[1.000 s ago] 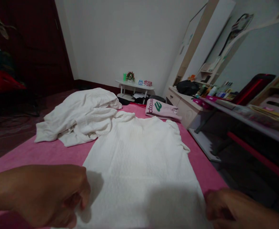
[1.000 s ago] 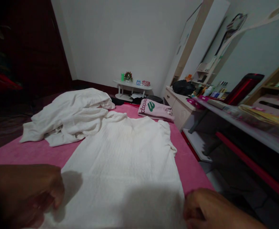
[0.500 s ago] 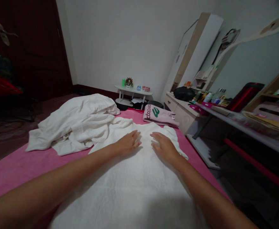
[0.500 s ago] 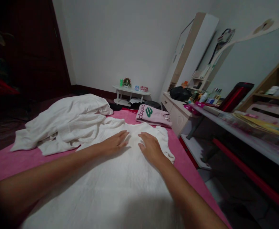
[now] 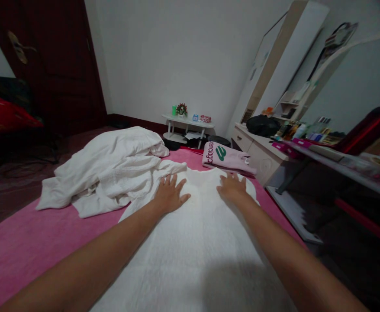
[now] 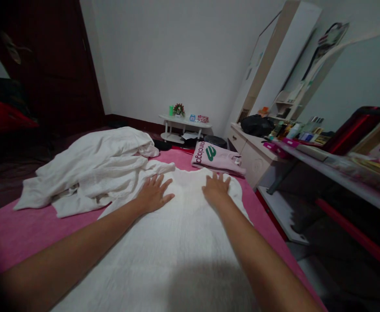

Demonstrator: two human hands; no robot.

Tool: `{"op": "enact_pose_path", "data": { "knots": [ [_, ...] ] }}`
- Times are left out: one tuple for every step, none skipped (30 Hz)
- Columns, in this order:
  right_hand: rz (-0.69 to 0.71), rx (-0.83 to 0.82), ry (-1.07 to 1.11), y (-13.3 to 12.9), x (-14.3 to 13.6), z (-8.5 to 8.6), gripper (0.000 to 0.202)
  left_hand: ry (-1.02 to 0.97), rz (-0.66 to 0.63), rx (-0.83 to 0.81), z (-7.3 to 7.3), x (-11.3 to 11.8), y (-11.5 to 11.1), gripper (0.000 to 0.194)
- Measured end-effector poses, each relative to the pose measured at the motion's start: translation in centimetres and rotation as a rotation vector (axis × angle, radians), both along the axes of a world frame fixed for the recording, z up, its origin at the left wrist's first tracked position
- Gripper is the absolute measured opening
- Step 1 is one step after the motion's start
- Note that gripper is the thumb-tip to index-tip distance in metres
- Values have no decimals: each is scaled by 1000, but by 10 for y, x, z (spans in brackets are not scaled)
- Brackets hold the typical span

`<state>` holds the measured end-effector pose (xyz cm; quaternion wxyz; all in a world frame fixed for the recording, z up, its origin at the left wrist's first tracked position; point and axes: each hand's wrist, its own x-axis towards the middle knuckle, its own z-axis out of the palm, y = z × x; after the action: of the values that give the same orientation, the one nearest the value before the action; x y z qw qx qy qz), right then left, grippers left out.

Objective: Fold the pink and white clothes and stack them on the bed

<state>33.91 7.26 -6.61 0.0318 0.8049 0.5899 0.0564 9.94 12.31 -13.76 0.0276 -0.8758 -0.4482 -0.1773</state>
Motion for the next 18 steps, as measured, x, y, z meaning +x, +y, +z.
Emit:
{"op": "enact_pose_path", "data": {
  "knots": [
    [111, 76, 39, 2, -19, -3, 51, -6, -7, -2, 1, 0, 0, 68],
    [208, 126, 100, 3, -36, -9, 51, -12, -16, -5, 1, -1, -1, 66],
    [279, 147, 167, 3, -50, -17, 50, -18, -25, -9, 3, -3, -1, 64],
    [319, 142, 223, 2, -61, -26, 49, -24, -38, -16, 4, -5, -2, 60],
    [332, 126, 261, 1, -68, -35, 48, -32, -53, -25, 6, -7, -3, 56],
    [337, 111, 280, 0, -72, -43, 48, -39, -74, -39, 8, -10, -3, 53],
    [334, 102, 288, 0, -72, -49, 48, -46, -103, -62, 11, -15, -4, 50],
    [333, 102, 293, 0, -71, -53, 48, -53, -140, -93, 14, -20, -5, 47],
    [337, 106, 299, 0, -69, -55, 48, -70, -172, -120, 19, -27, -6, 44],
    [342, 114, 307, 1, -67, -56, 48, -100, -190, -129, 24, -35, -7, 41],
    [344, 124, 316, 2, -65, -56, 48, -140, -189, -109, 30, -45, -9, 40],
    [342, 133, 326, 2, -63, -56, 48, -181, -167, -54, 38, -57, -10, 40],
    [338, 143, 336, 3, -62, -55, 48, -218, -121, 30, 46, -70, -11, 40],
    [335, 151, 346, 3, -62, -55, 47, -243, -55, 127, 55, -85, -12, 42],
    [332, 159, 356, 3, -62, -55, 47, -249, 20, 220, 63, -101, -12, 44],
    [330, 168, 367, 3, -63, -55, 46, -243, 103, 286, 72, -117, -11, 47],
    [329, 176, 378, 3, -63, -56, 46, -228, 191, 325, 80, -133, -10, 51],
    [330, 186, 386, 3, -64, -56, 45, -202, 273, 339, 86, -148, -8, 55]
  ]
}}
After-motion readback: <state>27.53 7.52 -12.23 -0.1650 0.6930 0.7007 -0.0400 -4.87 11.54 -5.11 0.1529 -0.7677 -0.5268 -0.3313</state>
